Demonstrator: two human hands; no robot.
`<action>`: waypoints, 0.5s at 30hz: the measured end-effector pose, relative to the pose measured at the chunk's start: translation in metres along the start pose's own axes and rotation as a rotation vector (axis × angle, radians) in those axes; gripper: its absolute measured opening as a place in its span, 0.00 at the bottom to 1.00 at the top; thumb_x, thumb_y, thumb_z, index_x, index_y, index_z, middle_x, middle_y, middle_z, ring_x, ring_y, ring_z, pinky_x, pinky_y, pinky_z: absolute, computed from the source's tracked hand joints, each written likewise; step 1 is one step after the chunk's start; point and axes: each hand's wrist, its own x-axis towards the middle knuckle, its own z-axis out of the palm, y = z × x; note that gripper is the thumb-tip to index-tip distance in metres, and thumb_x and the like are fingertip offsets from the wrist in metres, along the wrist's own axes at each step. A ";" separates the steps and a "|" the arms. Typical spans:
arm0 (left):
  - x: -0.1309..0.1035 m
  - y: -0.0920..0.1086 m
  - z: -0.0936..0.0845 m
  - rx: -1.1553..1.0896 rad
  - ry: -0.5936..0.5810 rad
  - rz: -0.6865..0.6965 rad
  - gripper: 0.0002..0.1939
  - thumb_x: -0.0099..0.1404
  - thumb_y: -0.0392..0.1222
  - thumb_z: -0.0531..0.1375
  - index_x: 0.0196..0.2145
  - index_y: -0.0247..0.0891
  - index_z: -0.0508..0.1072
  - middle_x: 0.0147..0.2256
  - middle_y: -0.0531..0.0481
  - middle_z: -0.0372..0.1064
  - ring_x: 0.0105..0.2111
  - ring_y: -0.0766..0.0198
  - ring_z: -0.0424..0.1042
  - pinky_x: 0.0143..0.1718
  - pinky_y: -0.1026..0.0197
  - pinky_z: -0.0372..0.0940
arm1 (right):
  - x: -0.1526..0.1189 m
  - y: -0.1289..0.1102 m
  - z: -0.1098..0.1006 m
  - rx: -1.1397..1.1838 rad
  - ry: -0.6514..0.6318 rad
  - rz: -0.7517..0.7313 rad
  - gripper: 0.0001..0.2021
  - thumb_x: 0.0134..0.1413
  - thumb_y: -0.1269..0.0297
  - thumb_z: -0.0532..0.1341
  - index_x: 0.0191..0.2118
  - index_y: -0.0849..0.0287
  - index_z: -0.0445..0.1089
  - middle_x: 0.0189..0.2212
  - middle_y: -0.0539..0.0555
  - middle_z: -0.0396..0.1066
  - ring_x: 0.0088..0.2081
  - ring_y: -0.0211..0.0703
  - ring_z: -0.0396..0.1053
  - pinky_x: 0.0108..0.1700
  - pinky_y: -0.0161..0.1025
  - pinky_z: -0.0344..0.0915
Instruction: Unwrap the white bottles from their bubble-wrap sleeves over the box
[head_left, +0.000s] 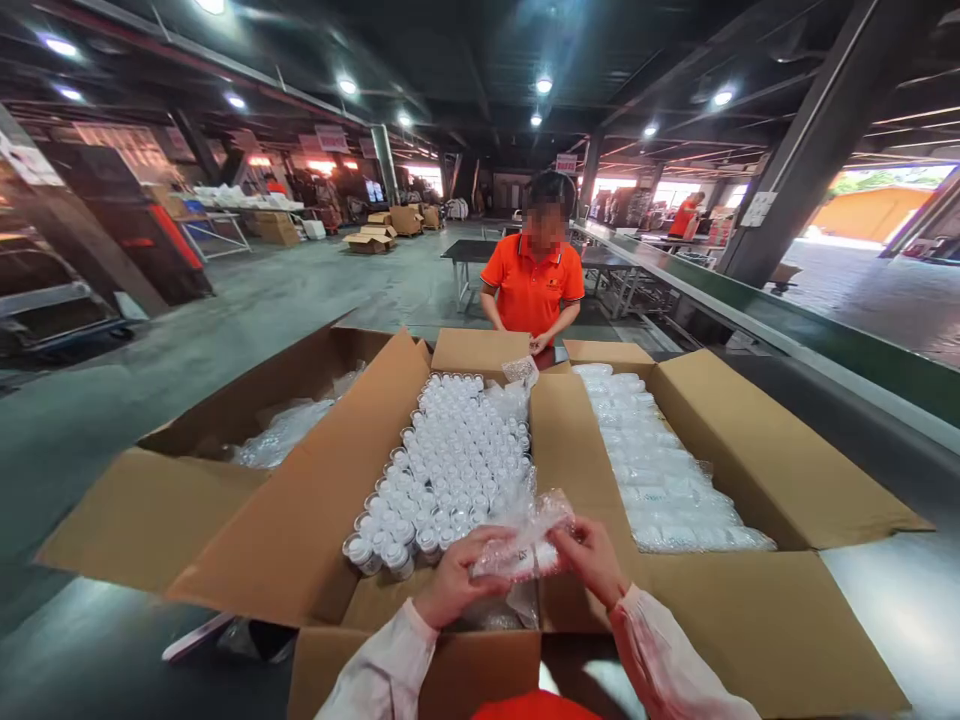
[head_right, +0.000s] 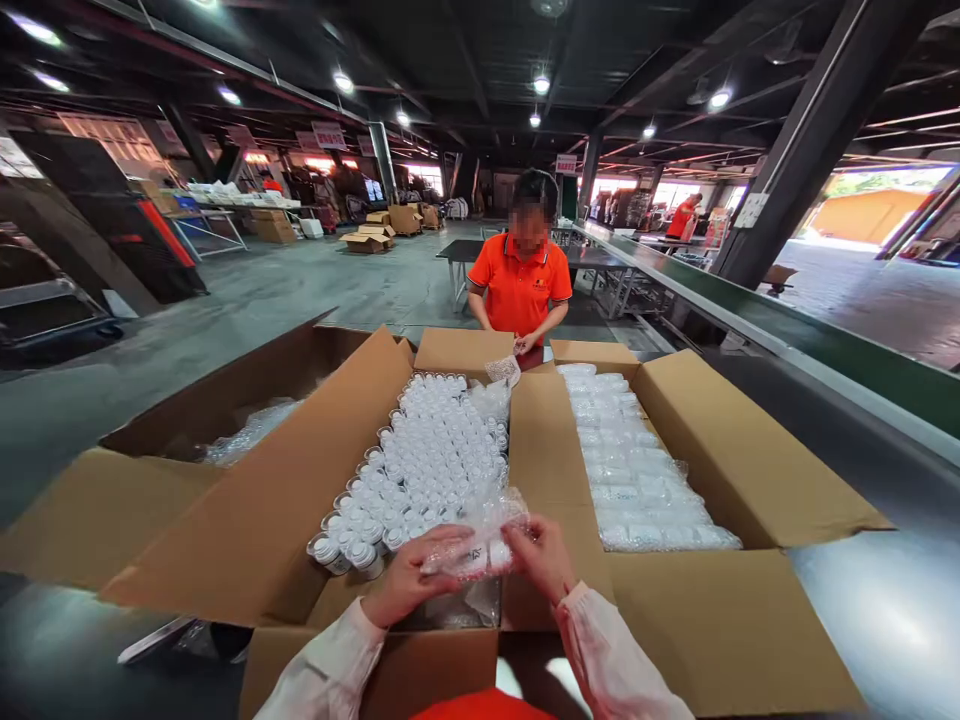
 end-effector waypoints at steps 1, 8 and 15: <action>0.000 -0.003 0.003 0.028 0.006 0.035 0.19 0.49 0.52 0.68 0.37 0.40 0.80 0.45 0.40 0.75 0.46 0.52 0.72 0.50 0.51 0.66 | 0.000 0.004 -0.001 -0.010 -0.026 0.036 0.20 0.50 0.49 0.56 0.21 0.62 0.68 0.16 0.48 0.62 0.21 0.36 0.58 0.24 0.34 0.56; -0.009 -0.023 0.017 0.027 0.114 -0.091 0.18 0.55 0.55 0.61 0.36 0.41 0.80 0.43 0.41 0.76 0.47 0.51 0.73 0.53 0.48 0.65 | -0.020 -0.001 -0.016 -0.047 -0.227 -0.101 0.27 0.29 0.52 0.72 0.41 0.58 0.75 0.38 0.52 0.73 0.38 0.46 0.68 0.43 0.39 0.64; -0.004 -0.017 0.036 0.197 -0.004 -0.050 0.14 0.53 0.54 0.63 0.37 0.52 0.80 0.45 0.47 0.76 0.47 0.50 0.73 0.52 0.49 0.67 | -0.032 0.009 -0.025 -0.463 -0.059 0.050 0.17 0.47 0.55 0.61 0.41 0.59 0.73 0.38 0.57 0.75 0.41 0.51 0.69 0.44 0.44 0.62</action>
